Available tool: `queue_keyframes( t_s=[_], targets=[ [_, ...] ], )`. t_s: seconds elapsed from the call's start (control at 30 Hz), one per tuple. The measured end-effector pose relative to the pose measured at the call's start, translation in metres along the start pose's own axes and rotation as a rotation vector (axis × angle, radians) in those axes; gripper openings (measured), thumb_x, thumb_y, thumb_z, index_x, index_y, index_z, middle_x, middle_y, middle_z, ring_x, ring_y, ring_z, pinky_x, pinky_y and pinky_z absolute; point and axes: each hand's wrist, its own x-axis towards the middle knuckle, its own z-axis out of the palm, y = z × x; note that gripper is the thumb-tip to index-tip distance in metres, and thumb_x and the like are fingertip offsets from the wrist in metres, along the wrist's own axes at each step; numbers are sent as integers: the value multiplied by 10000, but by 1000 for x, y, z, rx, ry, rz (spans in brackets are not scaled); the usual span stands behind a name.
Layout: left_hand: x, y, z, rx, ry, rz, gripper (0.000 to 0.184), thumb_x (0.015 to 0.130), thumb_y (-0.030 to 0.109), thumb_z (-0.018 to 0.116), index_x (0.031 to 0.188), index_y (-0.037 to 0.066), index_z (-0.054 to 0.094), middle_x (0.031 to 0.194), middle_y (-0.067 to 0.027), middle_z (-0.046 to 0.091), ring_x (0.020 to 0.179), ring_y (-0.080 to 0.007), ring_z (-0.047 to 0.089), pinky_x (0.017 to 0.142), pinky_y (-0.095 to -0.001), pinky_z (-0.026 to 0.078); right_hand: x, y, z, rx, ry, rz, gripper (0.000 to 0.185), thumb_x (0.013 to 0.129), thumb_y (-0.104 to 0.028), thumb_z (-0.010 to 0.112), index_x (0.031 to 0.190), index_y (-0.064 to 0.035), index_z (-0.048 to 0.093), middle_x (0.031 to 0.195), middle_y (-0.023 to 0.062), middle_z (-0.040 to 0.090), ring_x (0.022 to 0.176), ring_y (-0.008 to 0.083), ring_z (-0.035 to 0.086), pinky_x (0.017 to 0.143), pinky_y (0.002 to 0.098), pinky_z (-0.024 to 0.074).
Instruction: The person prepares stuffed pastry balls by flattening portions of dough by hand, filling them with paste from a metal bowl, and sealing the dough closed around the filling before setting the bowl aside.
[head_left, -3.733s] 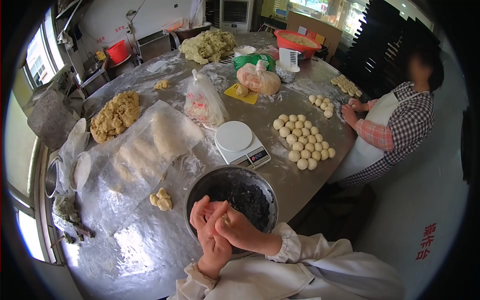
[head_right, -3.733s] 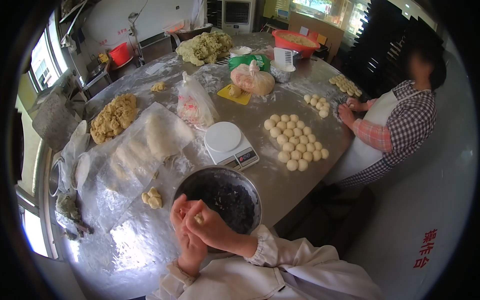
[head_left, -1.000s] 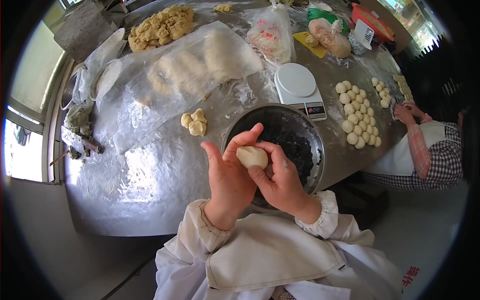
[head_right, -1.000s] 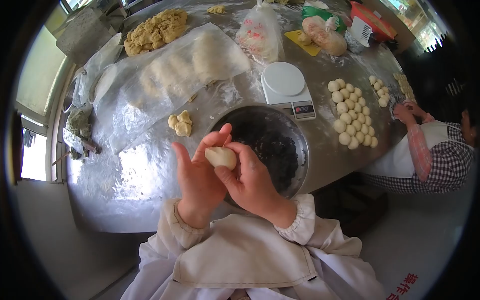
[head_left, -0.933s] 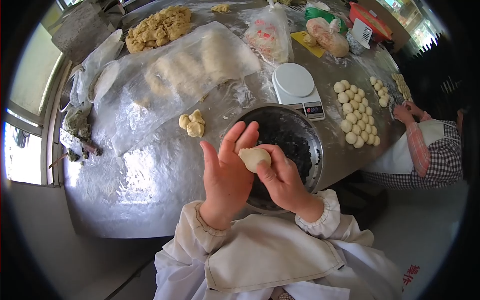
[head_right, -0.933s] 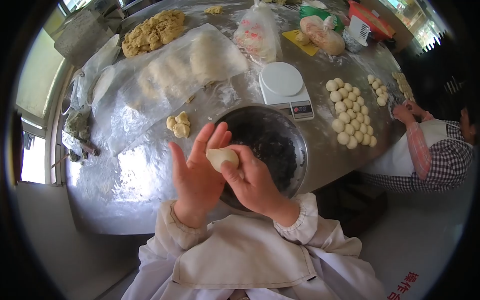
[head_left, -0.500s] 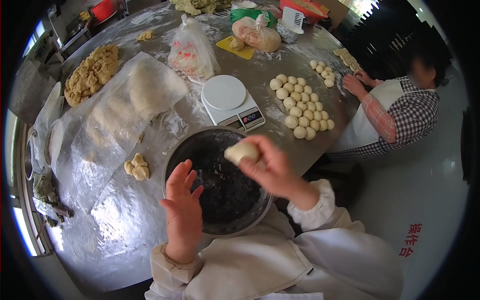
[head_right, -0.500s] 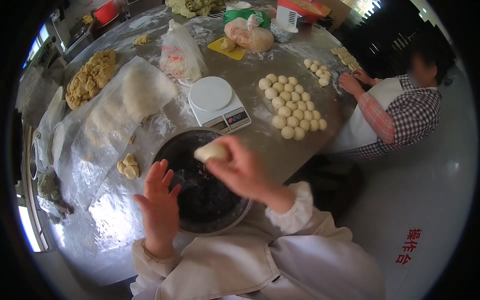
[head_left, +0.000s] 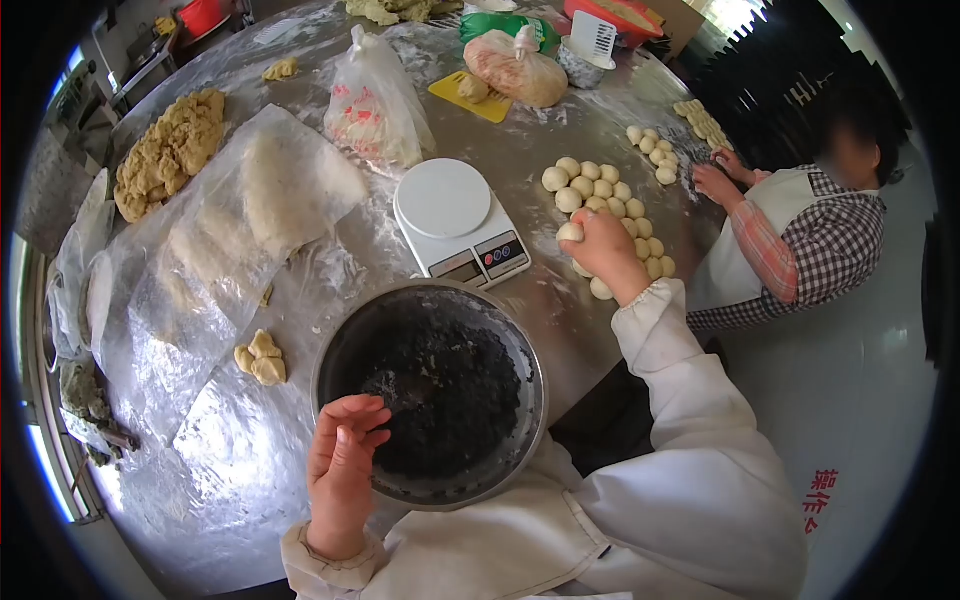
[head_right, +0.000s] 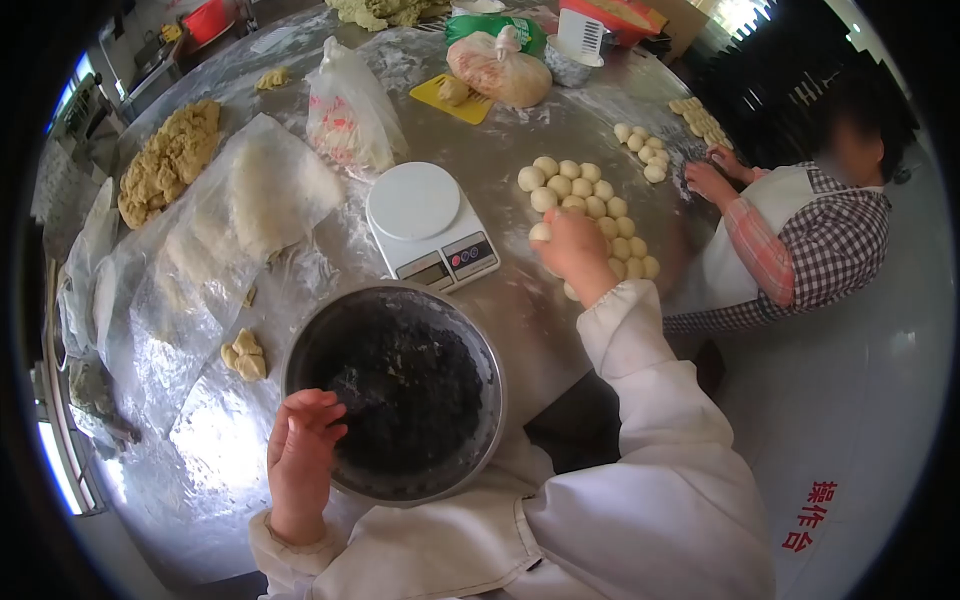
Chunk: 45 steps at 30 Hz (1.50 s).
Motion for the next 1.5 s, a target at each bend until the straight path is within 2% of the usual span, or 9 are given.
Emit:
queue_keyframes(
  t_s=[0.27,0.57,0.77,0.83,0.9,1.03,1.23,1.37,1.5],
  targets=[
    [-3,5,-5,-30,-3,-21,315,1046,258,482,1274,45,524,1281,-75,581,1157,-166,569,980,-313,440,11,15,16,-13,178,-62,346,689,-187,799,987,-64,673,957,168,663,903,331,659,799,411,526],
    [-10,9,-4,22,-18,-30,304,1046,235,480,1260,26,531,1267,-94,586,1144,-174,579,965,-314,458,15,11,12,-38,3,-126,428,692,-239,827,1031,-24,676,917,155,694,867,302,679,783,381,532],
    [-12,18,-65,-62,328,227,257,1042,224,473,1205,41,551,1159,-81,615,1061,-173,596,891,-309,475,-25,1,-32,673,213,-54,464,838,-327,754,1133,17,652,1017,106,695,921,171,643,801,287,504],
    [-7,18,-88,35,584,259,227,1033,209,488,1189,66,569,1130,-64,613,1021,-164,590,864,-303,465,-50,-15,-36,1230,-33,14,294,903,-164,675,1148,-9,627,1028,18,615,890,116,563,789,260,461],
    [3,6,-115,225,694,279,239,994,161,561,1205,49,586,1148,-55,612,1032,-157,584,877,-288,456,-85,-43,-29,1507,-190,-48,230,925,-31,573,1155,-13,589,1124,58,574,1001,141,543,906,256,431],
    [24,-14,-148,1019,829,253,407,884,75,636,1272,10,534,1302,-195,522,1054,-259,593,845,-344,511,-150,-101,-3,1575,-474,-71,196,919,59,554,1106,2,572,1190,108,589,1146,208,593,1023,319,463],
    [56,-4,-159,1424,627,387,602,782,-87,562,1362,66,504,1435,-243,417,1283,-449,444,1076,-501,382,-187,-126,3,1450,-572,-60,160,967,-55,609,1117,-1,595,1128,87,634,1012,159,658,867,265,549],
    [82,6,-178,1398,368,405,609,748,-107,547,1323,92,550,1362,-182,534,1252,-412,489,1063,-458,410,-193,-121,-2,1446,-550,-62,155,969,-58,606,1114,-5,599,1110,77,645,976,148,664,848,268,556],
    [81,17,-170,1428,402,406,441,754,-81,574,1171,53,626,1143,-194,620,1090,-404,569,934,-439,481,-204,-124,-2,1405,-618,-61,150,976,-76,598,1115,-20,602,1088,73,654,938,133,665,822,262,554]
  ],
)
